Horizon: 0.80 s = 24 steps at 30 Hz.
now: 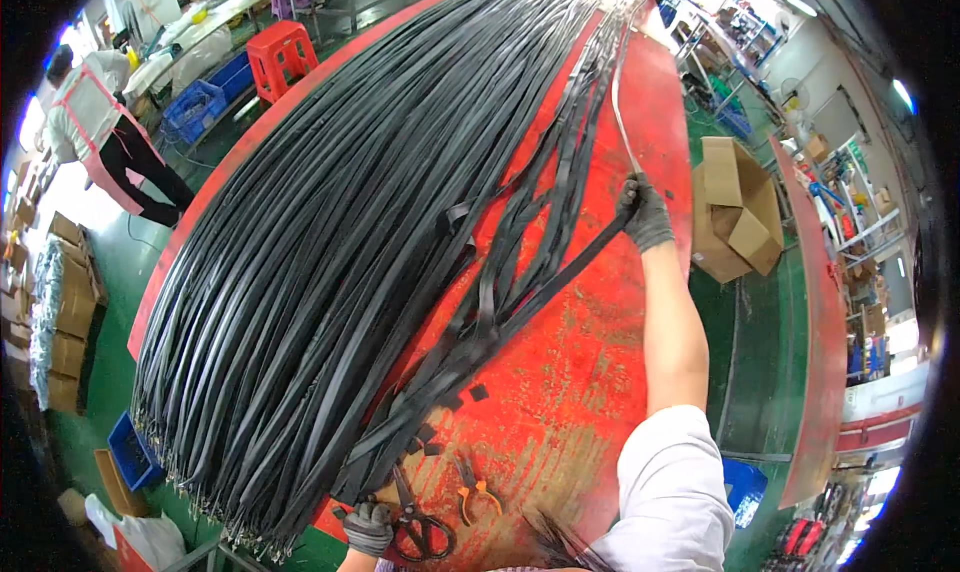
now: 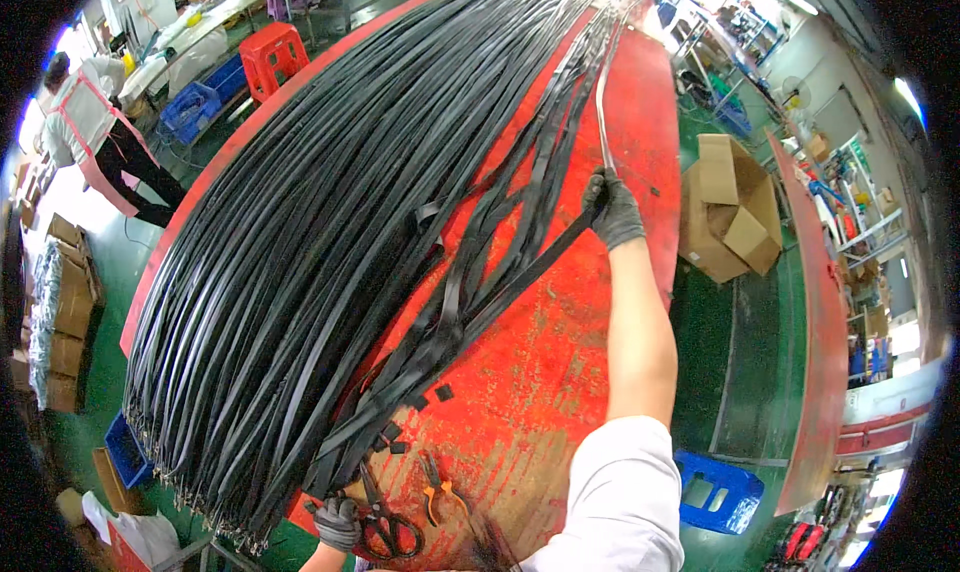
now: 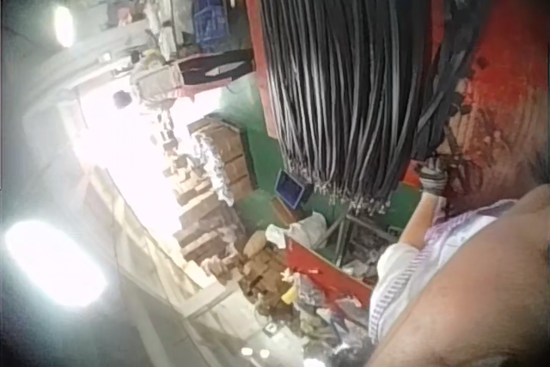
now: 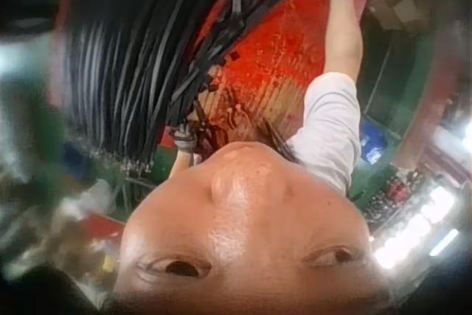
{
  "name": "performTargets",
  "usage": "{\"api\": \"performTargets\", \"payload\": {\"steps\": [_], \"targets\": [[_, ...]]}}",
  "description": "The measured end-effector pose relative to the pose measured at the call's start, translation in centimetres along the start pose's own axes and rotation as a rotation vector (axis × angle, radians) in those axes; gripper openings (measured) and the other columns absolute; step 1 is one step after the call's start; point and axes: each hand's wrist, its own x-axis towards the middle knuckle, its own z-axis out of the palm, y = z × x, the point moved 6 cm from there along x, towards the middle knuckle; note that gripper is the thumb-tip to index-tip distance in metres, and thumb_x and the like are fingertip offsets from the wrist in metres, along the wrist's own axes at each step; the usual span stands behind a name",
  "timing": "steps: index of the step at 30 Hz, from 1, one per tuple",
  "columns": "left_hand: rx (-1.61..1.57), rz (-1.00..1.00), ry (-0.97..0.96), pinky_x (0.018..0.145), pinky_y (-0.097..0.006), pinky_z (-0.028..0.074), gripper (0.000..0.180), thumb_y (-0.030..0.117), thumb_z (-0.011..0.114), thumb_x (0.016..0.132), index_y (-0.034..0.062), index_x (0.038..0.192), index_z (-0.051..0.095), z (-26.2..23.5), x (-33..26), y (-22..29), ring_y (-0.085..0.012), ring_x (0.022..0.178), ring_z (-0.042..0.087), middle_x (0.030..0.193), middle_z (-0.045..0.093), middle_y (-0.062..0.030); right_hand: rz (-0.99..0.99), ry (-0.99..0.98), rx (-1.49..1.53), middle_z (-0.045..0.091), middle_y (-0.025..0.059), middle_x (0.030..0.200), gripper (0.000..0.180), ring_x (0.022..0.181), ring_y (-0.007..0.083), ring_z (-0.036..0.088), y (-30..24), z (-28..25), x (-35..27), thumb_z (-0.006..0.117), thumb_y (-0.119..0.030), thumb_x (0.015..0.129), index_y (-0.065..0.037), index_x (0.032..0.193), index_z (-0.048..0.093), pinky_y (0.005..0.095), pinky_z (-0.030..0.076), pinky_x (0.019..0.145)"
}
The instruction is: The person uses orange-handled wire cutters to strip the outer insulation from black cables on a red workbench. They repeatedly cut the cable sheath, pull off the insulation, and place the processed cables aside.
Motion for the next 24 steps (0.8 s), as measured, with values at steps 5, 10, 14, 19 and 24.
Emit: {"api": "performTargets", "payload": {"steps": [5,10,14,19,24], "targets": [[-0.008,-0.018,-0.023,0.044,-0.04,0.04,0.016,0.014,0.054,0.059,0.014,0.074,0.048,-0.8,0.3,0.1,-0.0282,0.055,0.05,0.072,0.05,-0.0116,0.101,0.004,-0.023,0.055,0.0013,0.066,0.015,0.055,0.0135,0.054,-1.4,9.7,-13.1,0.048,-0.021,0.081,-0.007,0.082,0.052,0.0279,0.047,0.05],[0.061,0.051,0.02,0.066,-0.055,0.03,0.016,0.019,0.051,0.063,0.0126,0.078,0.05,-1.0,-0.3,0.9,-0.0274,0.068,0.052,0.084,0.052,-0.0117,0.231,0.258,0.005,0.055,0.0051,0.071,0.011,0.063,0.0175,0.056,7.7,6.8,-26.6,0.051,-0.017,0.08,-0.008,0.086,0.05,0.0323,0.049,0.057],[0.043,-0.041,-0.047,0.067,-0.053,0.028,0.016,0.02,0.05,0.065,0.0151,0.08,0.05,-0.8,-0.8,0.3,-0.0255,0.074,0.053,0.091,0.052,-0.0098,0.307,0.502,-0.18,0.056,0.0064,0.074,0.011,0.066,0.0204,0.056,13.7,-0.3,-36.9,0.051,-0.014,0.079,-0.005,0.086,0.048,0.0368,0.049,0.062],[0.18,0.065,-0.166,0.07,-0.051,0.028,0.022,0.023,0.048,0.068,0.0161,0.088,0.052,-0.3,-0.9,1.1,-0.0208,0.091,0.049,0.098,0.051,-0.0069,0.513,0.474,-0.291,0.055,0.0065,0.073,0.015,0.066,0.0216,0.056,20.4,-3.8,-45.4,0.056,-0.012,0.076,-0.005,0.086,0.048,0.0403,0.049,0.062],[0.129,-0.07,-0.159,0.071,-0.038,0.036,0.022,0.019,0.046,0.074,0.0095,0.093,0.053,-0.6,-1.2,-0.2,-0.0213,0.082,0.053,0.096,0.053,-0.009,0.431,0.613,-0.097,0.056,0.0055,0.071,0.016,0.062,0.0198,0.055,28.1,-8.7,-50.4,0.057,-0.014,0.074,-0.007,0.086,0.05,0.041,0.048,0.061]]}}
